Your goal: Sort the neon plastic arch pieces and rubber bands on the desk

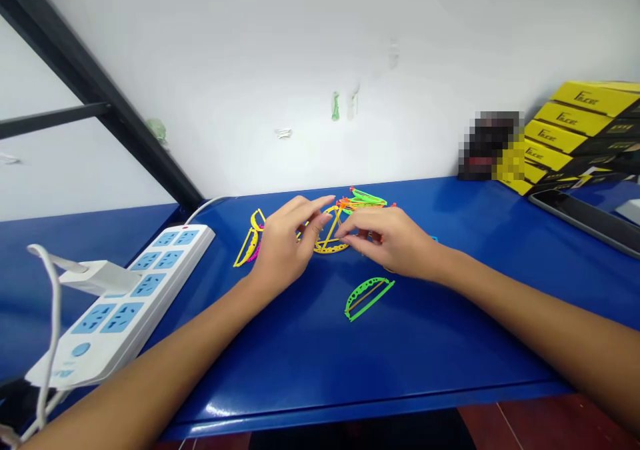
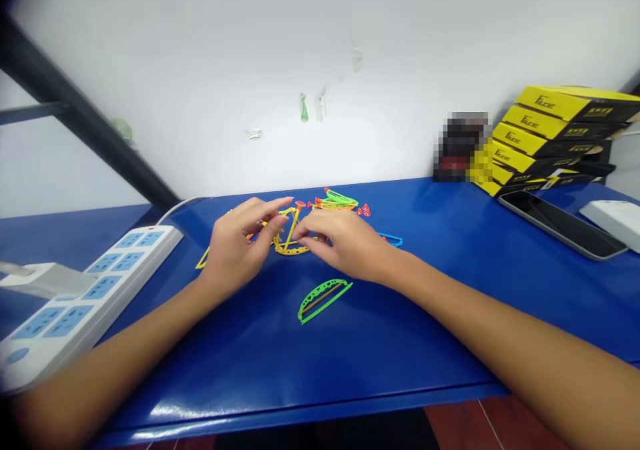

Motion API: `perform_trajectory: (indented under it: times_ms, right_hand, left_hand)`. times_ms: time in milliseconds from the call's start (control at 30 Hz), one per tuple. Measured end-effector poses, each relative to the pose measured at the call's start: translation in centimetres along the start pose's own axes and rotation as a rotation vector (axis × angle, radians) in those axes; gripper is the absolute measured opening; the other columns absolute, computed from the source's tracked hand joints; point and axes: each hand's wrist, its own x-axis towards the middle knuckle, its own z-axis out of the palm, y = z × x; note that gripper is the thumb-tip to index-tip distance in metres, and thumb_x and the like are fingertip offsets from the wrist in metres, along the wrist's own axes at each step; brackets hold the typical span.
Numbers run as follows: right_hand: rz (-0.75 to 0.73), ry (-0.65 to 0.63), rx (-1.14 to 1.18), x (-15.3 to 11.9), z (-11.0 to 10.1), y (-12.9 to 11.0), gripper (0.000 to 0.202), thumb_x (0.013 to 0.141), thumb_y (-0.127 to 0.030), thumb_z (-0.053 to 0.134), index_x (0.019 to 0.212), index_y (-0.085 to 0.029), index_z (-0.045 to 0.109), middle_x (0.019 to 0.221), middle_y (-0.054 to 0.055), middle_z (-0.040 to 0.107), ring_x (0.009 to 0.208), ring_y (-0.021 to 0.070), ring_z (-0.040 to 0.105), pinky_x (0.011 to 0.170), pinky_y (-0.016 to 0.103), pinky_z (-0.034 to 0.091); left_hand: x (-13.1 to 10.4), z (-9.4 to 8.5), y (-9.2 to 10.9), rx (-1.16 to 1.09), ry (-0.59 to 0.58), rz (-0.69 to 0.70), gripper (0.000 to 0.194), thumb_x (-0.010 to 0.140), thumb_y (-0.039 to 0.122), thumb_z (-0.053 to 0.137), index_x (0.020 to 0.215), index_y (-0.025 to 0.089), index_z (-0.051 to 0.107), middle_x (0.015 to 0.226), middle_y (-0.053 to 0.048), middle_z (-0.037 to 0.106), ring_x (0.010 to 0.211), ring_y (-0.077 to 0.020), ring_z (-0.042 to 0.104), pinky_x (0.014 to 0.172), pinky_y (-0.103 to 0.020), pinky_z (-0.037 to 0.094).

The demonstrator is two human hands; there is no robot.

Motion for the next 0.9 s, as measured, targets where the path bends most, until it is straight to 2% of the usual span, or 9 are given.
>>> perform_trajectory:
  times_ms: [133, 233, 300, 400, 567, 767, 900]
  right_hand:
    - [0.053, -0.039, 0.068, 0.1, -0.2, -0.6, 0.013, 0.101, -0.013, 0.065, 0.106, -0.018, 0.075, 0.096, 0.003, 0.081, 0.065, 0.0118, 0.062, 0.068, 0.028, 0.051]
    - [0.119, -0.096, 0.154, 0.1, -0.2, -1.5, 0.009, 0.099, -0.015, 0.068, 0.105, -0.018, 0.075, 0.096, 0.002, 0.08, 0.062, 0.01, 0.061, 0.066, 0.026, 0.051]
    - [0.153, -0.147, 0.205, 0.0, -0.1, -2.1, 0.005, 0.098, -0.016, 0.071, 0.1, -0.018, 0.075, 0.095, 0.002, 0.079, 0.063, 0.0096, 0.062, 0.066, 0.026, 0.052]
    - [0.168, -0.198, 0.241, -0.1, 0.1, -2.4, 0.001, 0.095, -0.017, 0.074, 0.095, -0.017, 0.075, 0.095, 0.003, 0.078, 0.063, 0.009, 0.063, 0.064, 0.025, 0.051]
    - [0.196, -0.256, 0.19, -0.1, -0.1, -1.9, 0.003, 0.095, -0.017, 0.074, 0.093, -0.015, 0.076, 0.091, 0.003, 0.076, 0.063, 0.0091, 0.063, 0.061, 0.024, 0.049]
    - [0.164, -0.247, 0.228, 0.0, -0.5, -2.0, 0.005, 0.095, -0.017, 0.071, 0.091, -0.016, 0.075, 0.093, 0.003, 0.077, 0.063, 0.009, 0.064, 0.06, 0.023, 0.05]
    - [0.185, -0.264, 0.26, 0.0, -0.5, -2.5, 0.006, 0.093, -0.015, 0.073, 0.088, -0.017, 0.075, 0.094, 0.003, 0.079, 0.062, 0.0094, 0.065, 0.059, 0.023, 0.05]
  left_hand:
    - [0.2, 0.2, -0.1, -0.257, 0.086, -0.282, 0.026, 0.101, 0.04, 0.074, 0.107, 0.017, 0.085, 0.096, -0.008, 0.081, 0.084, -0.0197, 0.074, 0.072, -0.027, 0.058]
    - [0.6, 0.2, 0.0, -0.447, 0.199, -0.488, 0.038, 0.091, 0.051, 0.085, 0.1, 0.014, 0.082, 0.086, -0.008, 0.081, 0.074, -0.019, 0.075, 0.067, -0.027, 0.059]
    - [0.8, 0.2, 0.1, -0.533, 0.26, -0.563, 0.046, 0.085, 0.057, 0.089, 0.097, 0.013, 0.081, 0.081, -0.007, 0.08, 0.069, -0.0185, 0.075, 0.066, -0.027, 0.061]
    - [1.0, 0.3, 0.5, -0.611, 0.29, -0.607, 0.049, 0.079, 0.058, 0.093, 0.094, 0.013, 0.081, 0.08, -0.005, 0.079, 0.066, -0.0172, 0.074, 0.068, -0.029, 0.064]
    - [0.8, 0.4, 0.8, -0.627, 0.258, -0.616, 0.045, 0.075, 0.053, 0.097, 0.088, 0.014, 0.081, 0.079, -0.005, 0.079, 0.067, -0.0155, 0.072, 0.065, -0.025, 0.062]
    - [0.9, 0.0, 0.7, -0.605, 0.23, -0.642, 0.042, 0.075, 0.051, 0.097, 0.089, 0.013, 0.083, 0.079, -0.004, 0.078, 0.061, -0.0123, 0.067, 0.059, -0.023, 0.056]
    - [1.1, 0.0, 0.8, -0.604, 0.254, -0.662, 0.038, 0.075, 0.048, 0.096, 0.086, 0.014, 0.083, 0.08, -0.005, 0.079, 0.067, -0.015, 0.068, 0.06, -0.025, 0.057]
